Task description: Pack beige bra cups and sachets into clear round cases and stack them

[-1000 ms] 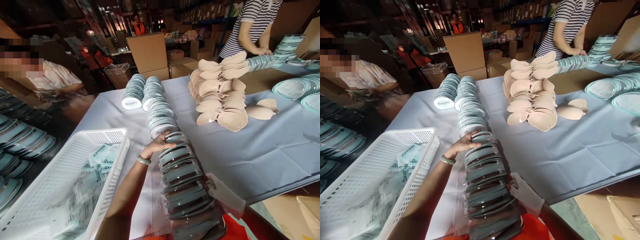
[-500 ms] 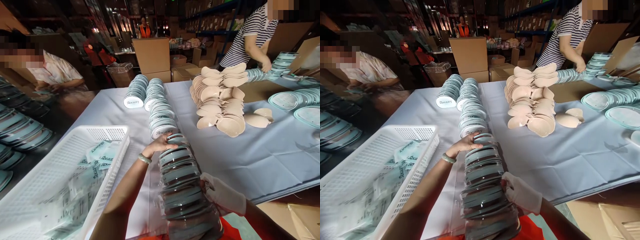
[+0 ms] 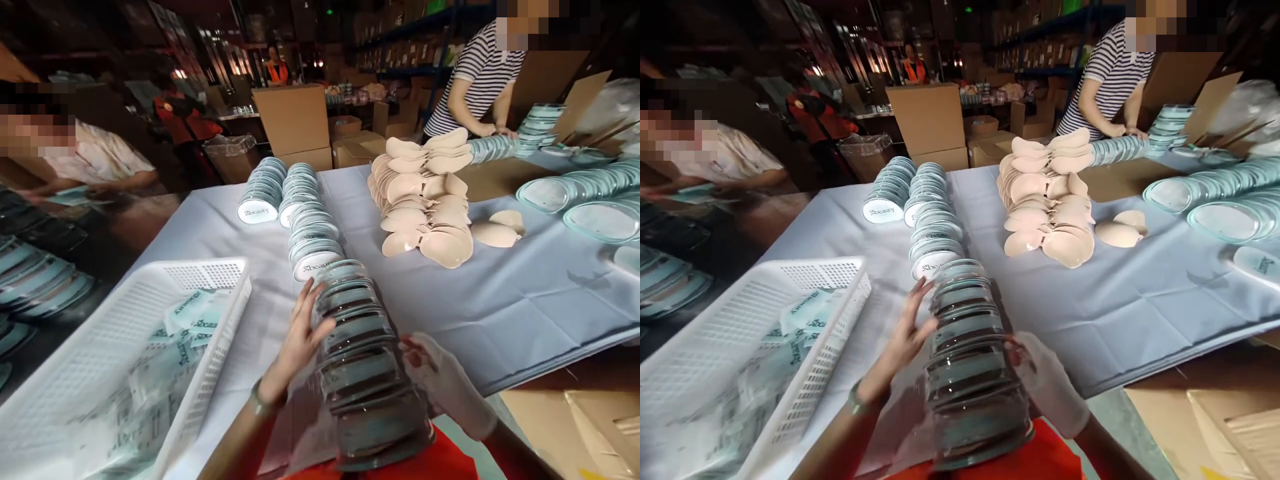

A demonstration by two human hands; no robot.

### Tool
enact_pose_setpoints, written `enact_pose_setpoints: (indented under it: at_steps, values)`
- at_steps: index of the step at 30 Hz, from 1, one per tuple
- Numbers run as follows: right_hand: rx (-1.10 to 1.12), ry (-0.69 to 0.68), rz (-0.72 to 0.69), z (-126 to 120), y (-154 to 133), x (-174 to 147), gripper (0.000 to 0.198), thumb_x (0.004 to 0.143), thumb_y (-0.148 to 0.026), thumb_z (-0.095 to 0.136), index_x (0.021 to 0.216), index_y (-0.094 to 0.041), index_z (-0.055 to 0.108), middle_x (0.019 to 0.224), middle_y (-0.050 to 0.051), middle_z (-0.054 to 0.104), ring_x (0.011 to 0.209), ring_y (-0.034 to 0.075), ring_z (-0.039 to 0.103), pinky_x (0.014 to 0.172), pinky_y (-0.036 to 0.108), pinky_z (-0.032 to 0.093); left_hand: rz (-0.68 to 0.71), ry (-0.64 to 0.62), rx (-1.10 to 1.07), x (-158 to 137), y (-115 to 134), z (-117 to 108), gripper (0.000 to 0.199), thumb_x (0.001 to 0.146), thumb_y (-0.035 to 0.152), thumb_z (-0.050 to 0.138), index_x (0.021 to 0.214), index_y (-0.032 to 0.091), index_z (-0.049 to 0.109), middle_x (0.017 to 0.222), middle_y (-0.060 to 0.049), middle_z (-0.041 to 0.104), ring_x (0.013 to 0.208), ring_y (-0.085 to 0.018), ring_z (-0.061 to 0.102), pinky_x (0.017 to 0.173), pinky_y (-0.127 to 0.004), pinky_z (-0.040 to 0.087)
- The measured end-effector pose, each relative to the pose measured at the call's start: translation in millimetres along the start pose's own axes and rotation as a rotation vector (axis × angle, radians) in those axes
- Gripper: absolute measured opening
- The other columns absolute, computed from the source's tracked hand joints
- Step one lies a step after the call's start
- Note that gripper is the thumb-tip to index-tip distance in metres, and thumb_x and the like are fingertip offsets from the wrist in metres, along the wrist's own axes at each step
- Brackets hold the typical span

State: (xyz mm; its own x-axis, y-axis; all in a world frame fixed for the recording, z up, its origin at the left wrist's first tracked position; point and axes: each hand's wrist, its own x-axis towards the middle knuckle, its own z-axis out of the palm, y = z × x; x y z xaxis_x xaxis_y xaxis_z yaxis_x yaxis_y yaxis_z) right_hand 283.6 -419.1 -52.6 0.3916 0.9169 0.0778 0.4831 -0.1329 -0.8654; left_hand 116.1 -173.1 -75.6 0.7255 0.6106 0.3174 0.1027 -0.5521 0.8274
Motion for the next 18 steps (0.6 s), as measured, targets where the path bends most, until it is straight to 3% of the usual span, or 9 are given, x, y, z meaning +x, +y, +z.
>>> enact_pose_setpoints:
  at_steps: [2,3,6,10,16,18]
  values:
    - [0.209,0.085,0.210,-6.6,41.0,-34.5,0.066,0.098,-0.073,0.047,0.126,-0.017,0.067,0.115,0.019,0.073,0.098,0.026,0.072,0.082,0.037,0.060,0.061,0.081,0.068,-71.3,3.0,9.0,0.087,0.078,0.057,0.081,0.153,0.033,0.043,0.169,-0.013,0.028,0.155,-0.041,0.030,0.121,-0.060,0.038]
    - [0.335,0.094,0.303,-3.2,56.6,-49.7,0.072,0.091,-0.079,0.053,0.128,-0.019,0.066,0.121,0.019,0.072,0.105,0.028,0.071,0.086,0.039,0.060,0.095,0.140,0.104,-104.2,4.4,14.1,0.092,0.067,0.053,0.090,0.147,0.037,0.049,0.164,-0.014,0.034,0.150,-0.044,0.038,0.115,-0.061,0.046]
    - [0.463,0.065,0.403,15.3,77.1,-74.3,0.072,0.084,-0.082,0.063,0.120,-0.020,0.068,0.121,0.017,0.070,0.111,0.029,0.068,0.094,0.039,0.058,0.037,0.054,0.142,-169.0,9.2,30.7,0.081,0.056,0.042,0.097,0.130,0.035,0.063,0.133,-0.013,0.056,0.121,-0.039,0.062,0.094,-0.052,0.061]
    - [0.462,-0.039,0.422,22.7,71.2,-66.3,0.064,0.086,-0.080,0.062,0.100,-0.018,0.063,0.086,0.006,0.063,0.073,0.016,0.059,0.067,0.029,0.054,-0.139,0.014,0.027,-177.2,18.3,53.1,0.070,0.066,0.033,0.088,0.130,0.024,0.059,0.120,-0.013,0.061,0.110,-0.032,0.067,0.091,-0.045,0.062]
    - [0.528,-0.101,0.534,21.9,83.7,-56.9,0.066,0.065,-0.079,0.073,0.090,-0.021,0.054,0.069,-0.001,0.045,0.058,0.014,0.045,0.048,0.025,0.041,-0.358,0.139,-0.109,-172.7,29.6,72.3,0.075,0.063,0.030,0.084,0.129,0.024,0.050,0.125,-0.011,0.060,0.114,-0.031,0.064,0.097,-0.043,0.057]
    - [0.490,-0.100,0.520,19.3,78.5,-57.5,0.061,0.067,-0.074,0.074,0.086,-0.021,0.053,0.069,-0.001,0.043,0.058,0.012,0.042,0.048,0.024,0.038,-0.364,0.165,-0.117,-176.4,29.4,75.0,0.073,0.064,0.031,0.082,0.129,0.024,0.048,0.125,-0.011,0.060,0.113,-0.030,0.064,0.097,-0.042,0.057]
